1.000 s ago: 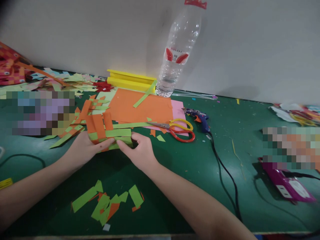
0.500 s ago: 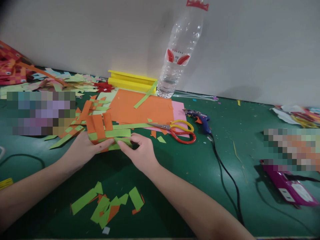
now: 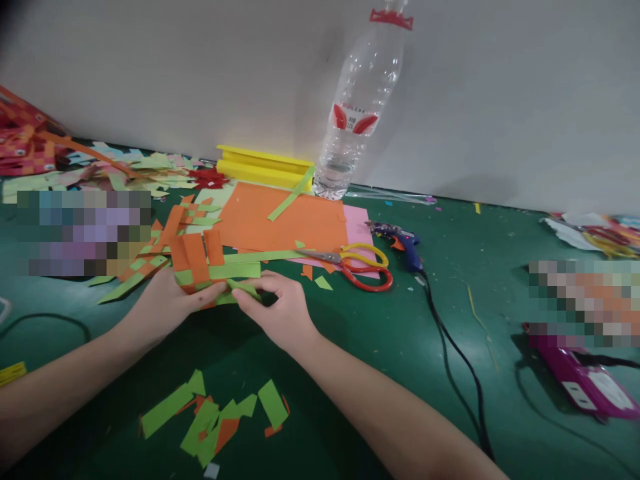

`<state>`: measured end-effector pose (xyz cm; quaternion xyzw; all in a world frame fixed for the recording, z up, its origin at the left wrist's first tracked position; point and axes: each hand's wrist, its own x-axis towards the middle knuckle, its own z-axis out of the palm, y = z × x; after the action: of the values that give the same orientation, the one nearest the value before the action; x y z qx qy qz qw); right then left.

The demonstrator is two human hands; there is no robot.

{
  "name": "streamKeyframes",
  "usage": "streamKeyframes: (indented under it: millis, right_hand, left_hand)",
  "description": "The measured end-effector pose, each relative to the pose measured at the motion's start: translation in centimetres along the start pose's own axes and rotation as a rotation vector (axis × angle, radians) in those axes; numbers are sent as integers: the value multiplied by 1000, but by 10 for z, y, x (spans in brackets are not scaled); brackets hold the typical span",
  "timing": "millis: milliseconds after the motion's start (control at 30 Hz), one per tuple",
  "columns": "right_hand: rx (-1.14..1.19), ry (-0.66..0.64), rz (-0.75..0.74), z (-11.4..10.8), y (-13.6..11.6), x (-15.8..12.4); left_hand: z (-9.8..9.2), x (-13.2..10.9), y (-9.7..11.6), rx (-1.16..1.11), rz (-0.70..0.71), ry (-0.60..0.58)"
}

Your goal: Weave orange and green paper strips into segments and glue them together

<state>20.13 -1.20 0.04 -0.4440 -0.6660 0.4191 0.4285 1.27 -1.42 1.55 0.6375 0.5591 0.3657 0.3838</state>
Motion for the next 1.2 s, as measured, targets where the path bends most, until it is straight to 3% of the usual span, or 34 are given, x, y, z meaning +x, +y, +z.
streamKeyframes:
  millis: [400, 600, 867, 1200]
  right_hand:
    - [22, -50, -26, 1, -2, -2]
    - [66, -12, -28, 0, -1, 1]
    - [20, -60, -165, 0, -2, 2]
    - [-75, -141, -263, -1, 1, 1]
  left_hand:
    - [0, 1, 3, 2, 23, -15]
    - [3, 0, 1, -20, 17, 11]
    - [1, 1, 6, -11, 18, 18]
    - [1, 2, -4, -133, -25, -23]
